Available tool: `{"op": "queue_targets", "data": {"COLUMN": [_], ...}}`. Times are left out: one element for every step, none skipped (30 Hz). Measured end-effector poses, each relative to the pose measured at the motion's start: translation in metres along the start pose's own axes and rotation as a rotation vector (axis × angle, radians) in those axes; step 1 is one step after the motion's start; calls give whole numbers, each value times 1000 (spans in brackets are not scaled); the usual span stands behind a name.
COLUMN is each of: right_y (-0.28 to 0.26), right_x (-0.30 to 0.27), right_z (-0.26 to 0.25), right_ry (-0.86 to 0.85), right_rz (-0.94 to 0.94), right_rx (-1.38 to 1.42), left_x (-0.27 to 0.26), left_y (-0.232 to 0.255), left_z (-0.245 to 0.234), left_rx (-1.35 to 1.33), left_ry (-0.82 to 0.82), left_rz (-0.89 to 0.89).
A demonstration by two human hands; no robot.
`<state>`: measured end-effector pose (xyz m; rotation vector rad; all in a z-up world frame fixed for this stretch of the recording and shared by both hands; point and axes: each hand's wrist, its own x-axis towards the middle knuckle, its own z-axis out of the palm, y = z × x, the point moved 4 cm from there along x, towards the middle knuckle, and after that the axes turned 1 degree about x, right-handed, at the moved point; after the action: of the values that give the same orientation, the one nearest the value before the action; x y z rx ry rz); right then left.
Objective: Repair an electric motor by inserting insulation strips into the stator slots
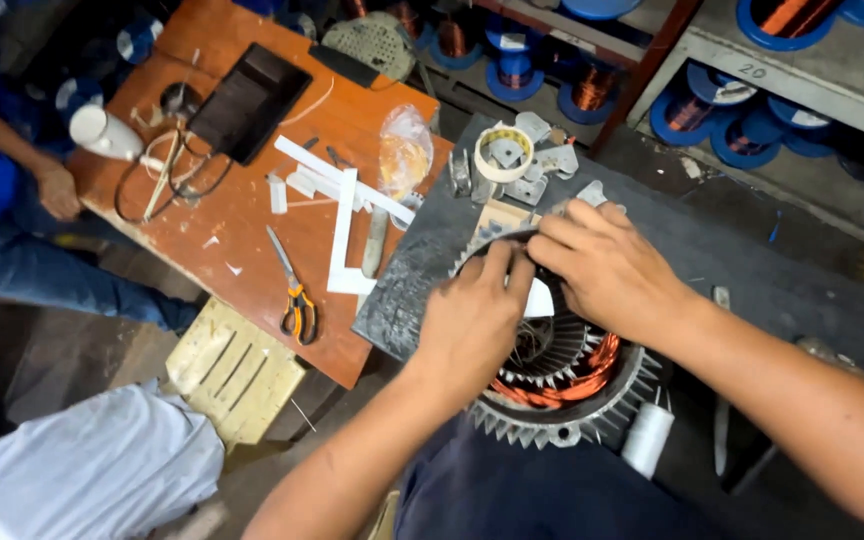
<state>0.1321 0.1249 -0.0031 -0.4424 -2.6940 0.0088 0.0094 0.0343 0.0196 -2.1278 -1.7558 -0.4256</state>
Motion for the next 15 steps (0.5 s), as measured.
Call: {"op": "queue_targets", "data": {"right_y": [0,2,2,4,5,9,9,9,9,6,8,10,12,14,17], "right_x": [-3,-7,-11,-14,-16,-15,-14,-14,-14,-12,-10,-9,-10,-12,-15], "right_z": [1,2,2,3,5,6,2,-5,-12,-23,-36,-49,-46,-44,-42], "right_ry": [-7,-33,-60,-66,-100,-128,-130,-71,-12,-19,37,97,92,102,113], "right_rz": [-6,21,48,39,49,53,38,30,23,15,114,219,218,234,250], "right_rx": [3,-17,-37,-37,-53,-78,-85,-9,67,63,250,434,425,400,375], "left_x": [1,4,5,4,2,2,-1,-4,-6,-7,-8,-7,-9,-9,-9], "left_y": [-1,-1,-1,2,3,3,4,6,8,8,8,9,9,10,13], "left_z": [-4,-8,-12,-8,-6,-3,1,4,7,4,4,3,8,13,19], "left_rx": [-3,-53,-103,-105,-51,9,12,40,69,66,93,117,110,64,18], "left_ry": [-2,1,5,7,27,56,66,113,160,166,125,85,92,71,48], "left_rz": [-9,13,36,25,20,14,1,-6,-14,-23,-41,-53,-56,-28,0]}}
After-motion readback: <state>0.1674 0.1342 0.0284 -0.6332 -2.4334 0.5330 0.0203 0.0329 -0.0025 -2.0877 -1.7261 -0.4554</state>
